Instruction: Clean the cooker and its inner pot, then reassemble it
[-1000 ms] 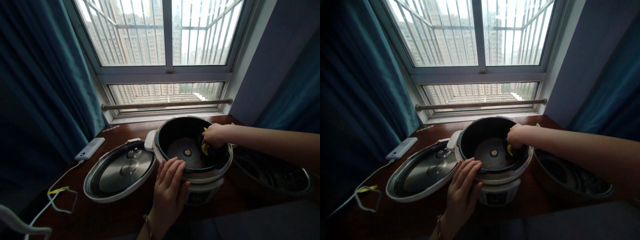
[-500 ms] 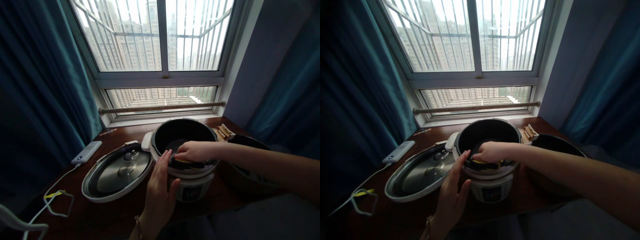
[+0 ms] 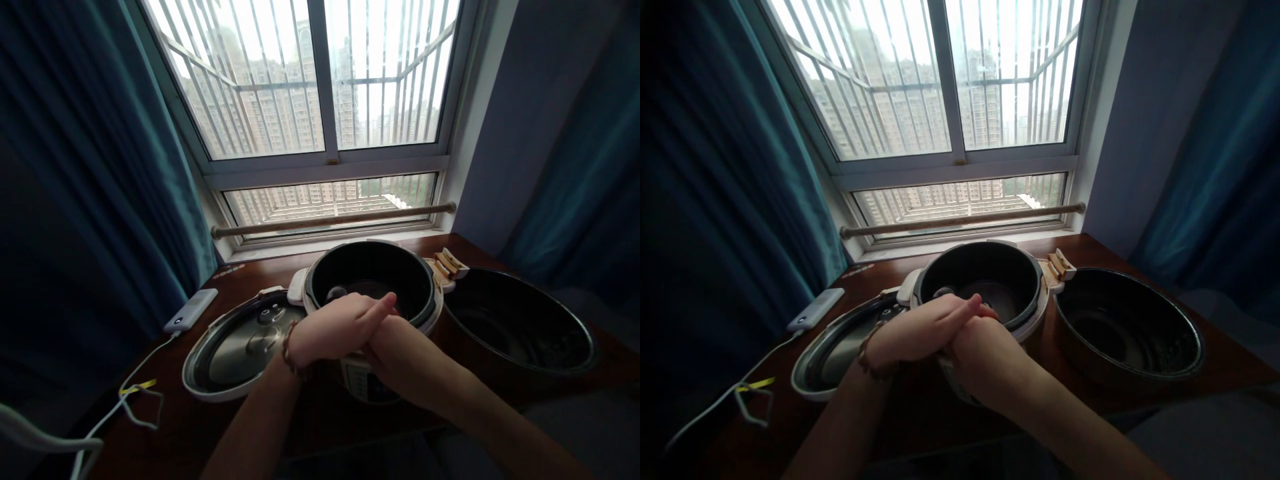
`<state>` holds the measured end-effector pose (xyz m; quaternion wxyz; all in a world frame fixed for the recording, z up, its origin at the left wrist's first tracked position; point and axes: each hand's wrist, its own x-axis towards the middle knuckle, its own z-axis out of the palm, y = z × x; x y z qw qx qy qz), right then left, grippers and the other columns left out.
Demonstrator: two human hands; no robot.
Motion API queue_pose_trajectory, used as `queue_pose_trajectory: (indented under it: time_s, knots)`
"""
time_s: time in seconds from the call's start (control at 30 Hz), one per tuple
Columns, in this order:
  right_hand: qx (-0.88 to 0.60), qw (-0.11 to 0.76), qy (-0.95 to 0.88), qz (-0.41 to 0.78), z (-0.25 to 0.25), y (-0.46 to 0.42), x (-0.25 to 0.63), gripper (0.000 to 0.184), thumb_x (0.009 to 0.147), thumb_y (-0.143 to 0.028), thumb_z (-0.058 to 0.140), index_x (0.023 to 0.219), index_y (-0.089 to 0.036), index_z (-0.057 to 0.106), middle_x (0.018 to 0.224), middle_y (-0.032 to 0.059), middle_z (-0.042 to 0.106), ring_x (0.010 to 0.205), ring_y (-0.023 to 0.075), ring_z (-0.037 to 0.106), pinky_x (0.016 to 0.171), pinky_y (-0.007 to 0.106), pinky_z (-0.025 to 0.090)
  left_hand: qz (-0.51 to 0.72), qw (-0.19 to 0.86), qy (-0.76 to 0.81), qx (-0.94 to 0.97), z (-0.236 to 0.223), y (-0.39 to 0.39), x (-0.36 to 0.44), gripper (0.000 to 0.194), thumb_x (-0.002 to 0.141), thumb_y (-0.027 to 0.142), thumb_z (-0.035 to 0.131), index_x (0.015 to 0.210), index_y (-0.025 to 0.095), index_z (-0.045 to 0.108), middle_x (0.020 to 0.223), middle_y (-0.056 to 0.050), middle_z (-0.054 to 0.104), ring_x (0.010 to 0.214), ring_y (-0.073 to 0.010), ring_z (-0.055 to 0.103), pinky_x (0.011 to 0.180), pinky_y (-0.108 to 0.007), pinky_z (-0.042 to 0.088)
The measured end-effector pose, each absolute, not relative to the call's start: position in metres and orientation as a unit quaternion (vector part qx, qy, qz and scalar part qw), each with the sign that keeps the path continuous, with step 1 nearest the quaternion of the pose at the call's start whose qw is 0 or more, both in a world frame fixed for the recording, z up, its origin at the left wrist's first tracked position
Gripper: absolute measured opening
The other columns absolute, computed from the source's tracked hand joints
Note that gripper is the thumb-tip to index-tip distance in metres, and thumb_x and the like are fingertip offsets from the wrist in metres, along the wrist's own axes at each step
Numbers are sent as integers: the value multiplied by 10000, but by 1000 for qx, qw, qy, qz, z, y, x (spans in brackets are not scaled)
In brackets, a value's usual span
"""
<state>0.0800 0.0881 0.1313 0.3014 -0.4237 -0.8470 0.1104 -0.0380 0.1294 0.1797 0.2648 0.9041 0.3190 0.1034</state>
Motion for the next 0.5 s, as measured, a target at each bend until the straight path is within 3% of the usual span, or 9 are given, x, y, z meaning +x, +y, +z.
queue_pose_trajectory:
  time_s: [0.07,0.2,0.33,0.5]
  knots:
    - [-428,302,-844,112,133,78,93,252,855,-156,408,833,-160,659,838,66,678,772,151,616,722,232,448,9,273,295,916,179,137,-37,639,928,463,97,904,166,662,856,-47,688,830,-156,625,772,-247,452]
    - [-510,358,-780,59,121,75,125,287,894,-231,395,728,-172,621,757,49,653,721,150,596,705,255,439,-57,124,296,945,168,143,-43,595,926,441,126,910,162,652,784,-73,672,695,-165,610,637,-250,426]
    - [-518,383,-765,0,101,84,144,247,890,-214,423,742,-173,617,739,33,630,754,154,567,860,330,391,-128,28,304,944,160,160,-54,591,921,435,154,812,176,674,658,-78,645,586,-165,584,537,-249,381]
    - [-503,418,-756,-24,88,90,145,239,882,-209,447,699,-165,594,687,30,588,724,150,528,818,332,392,-164,-35,362,917,156,204,-65,491,871,434,358,630,143,671,576,-86,633,568,-165,579,614,-263,428]
